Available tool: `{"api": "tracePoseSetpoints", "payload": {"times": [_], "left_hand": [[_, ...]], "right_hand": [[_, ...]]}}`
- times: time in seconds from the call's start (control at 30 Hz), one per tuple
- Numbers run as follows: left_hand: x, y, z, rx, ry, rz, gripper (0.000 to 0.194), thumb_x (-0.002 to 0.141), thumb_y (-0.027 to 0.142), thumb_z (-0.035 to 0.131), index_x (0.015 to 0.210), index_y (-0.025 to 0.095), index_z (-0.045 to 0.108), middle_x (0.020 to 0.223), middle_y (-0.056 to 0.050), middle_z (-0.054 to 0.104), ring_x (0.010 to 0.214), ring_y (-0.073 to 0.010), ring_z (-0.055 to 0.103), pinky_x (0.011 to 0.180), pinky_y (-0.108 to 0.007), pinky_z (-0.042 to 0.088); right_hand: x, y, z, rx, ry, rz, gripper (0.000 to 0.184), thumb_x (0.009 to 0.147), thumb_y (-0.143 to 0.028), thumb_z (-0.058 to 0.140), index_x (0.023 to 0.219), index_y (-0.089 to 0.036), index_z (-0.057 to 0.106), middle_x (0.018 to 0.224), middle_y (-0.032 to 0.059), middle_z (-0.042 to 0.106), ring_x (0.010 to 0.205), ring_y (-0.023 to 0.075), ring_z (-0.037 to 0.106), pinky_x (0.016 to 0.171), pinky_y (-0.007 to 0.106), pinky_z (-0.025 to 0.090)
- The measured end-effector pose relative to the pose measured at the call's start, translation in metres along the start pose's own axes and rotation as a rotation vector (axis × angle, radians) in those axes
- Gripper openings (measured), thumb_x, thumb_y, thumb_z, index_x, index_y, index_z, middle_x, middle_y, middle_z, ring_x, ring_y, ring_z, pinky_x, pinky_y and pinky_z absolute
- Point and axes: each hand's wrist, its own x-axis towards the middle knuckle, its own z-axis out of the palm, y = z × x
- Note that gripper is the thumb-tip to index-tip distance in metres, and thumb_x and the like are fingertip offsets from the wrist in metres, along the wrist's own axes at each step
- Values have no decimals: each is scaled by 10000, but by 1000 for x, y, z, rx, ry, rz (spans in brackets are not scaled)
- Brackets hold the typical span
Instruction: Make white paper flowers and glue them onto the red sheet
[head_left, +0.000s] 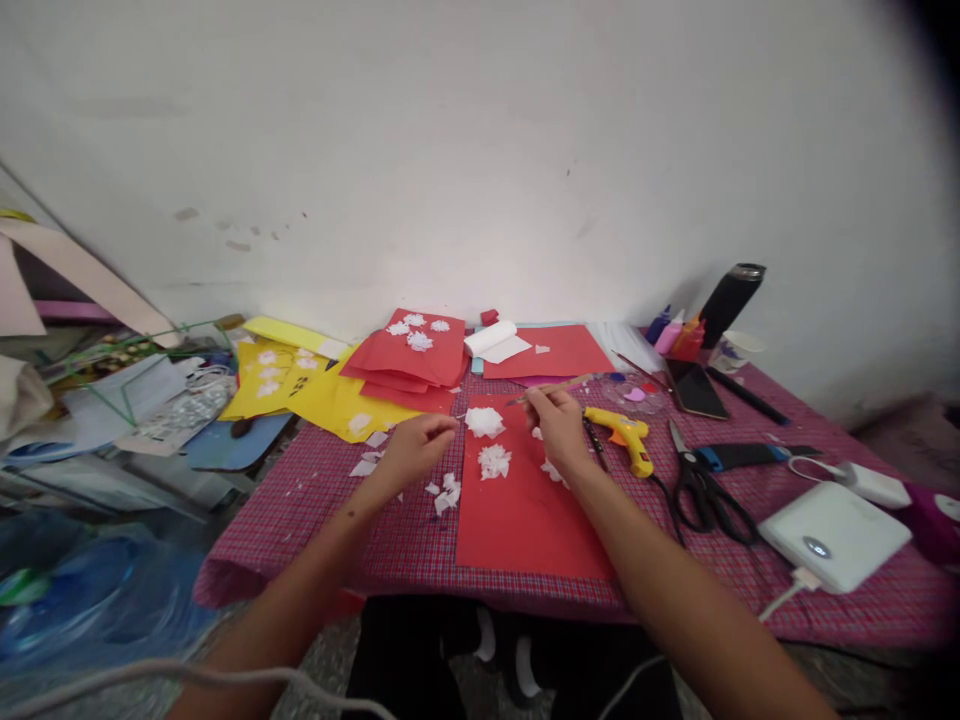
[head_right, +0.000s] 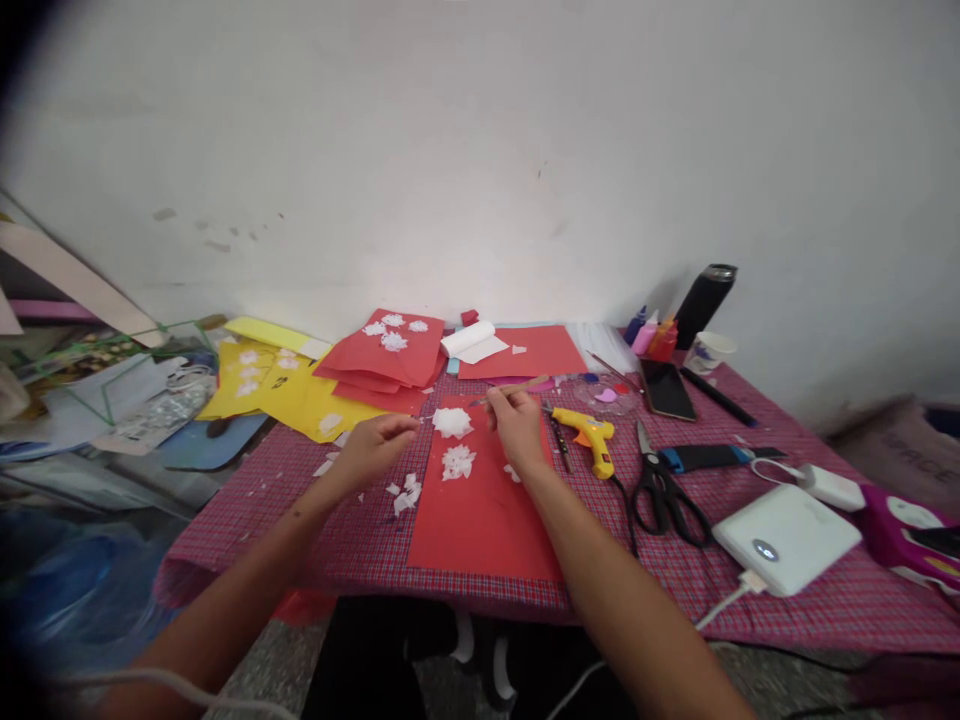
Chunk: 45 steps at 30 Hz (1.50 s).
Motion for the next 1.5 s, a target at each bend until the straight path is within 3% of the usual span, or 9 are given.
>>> {"api": "tracePoseSetpoints", "payload": {"times": [0.27,0.5,0.8,1.03,1.33,1.5], "left_hand": [[45,7,29,281,-45,235,248,744,186,598,971,178,696,966,-90,667,964,-245,584,888,-364,441],[46,-4,35,385,-38,271,333,774,78,479,1011,175,692,1018,-103,650,1019,-237,564,934,-365,423],[48,-9,39,420,-59,305,266,849,127,459,911,168,715,1001,-110,647,1006,-233,569,923,-364,433],[49,-7,34,111,61,170,201,827,172,503,866,184,700,917,-68,682,904,-200,602,857,-322,451],[51,-16,38,-613,198,-183,168,744,313,664,801,155,676,744,-11,669,656,-123,579,648,-234,445],[51,-13,31,-922,218,-267,198,704,285,725,801,139,632,758,-11,653,687,-115,627,711,-259,493]], "right_hand": [[-3,1,1,-172,-40,-63,259,826,-418,587,714,-184,587,603,-11,580,472,116,467,456,240,353],[-6,2,7,-242,-206,-50,197,819,-346,567,728,-185,633,629,-9,594,495,126,483,476,238,358],[-7,-1,7,-299,-191,-82,185,825,-336,554,743,-188,628,621,-11,575,504,132,491,484,244,364],[-7,-3,8,-281,-173,-81,207,816,-357,572,720,-186,636,642,-1,593,513,136,495,491,247,371],[-12,-8,10,-226,-147,-82,209,849,-374,566,761,-198,636,675,4,605,503,131,491,476,252,364],[-18,-16,13,-157,-163,-94,163,856,-356,577,880,-206,635,728,10,637,523,128,504,497,249,397]]}}
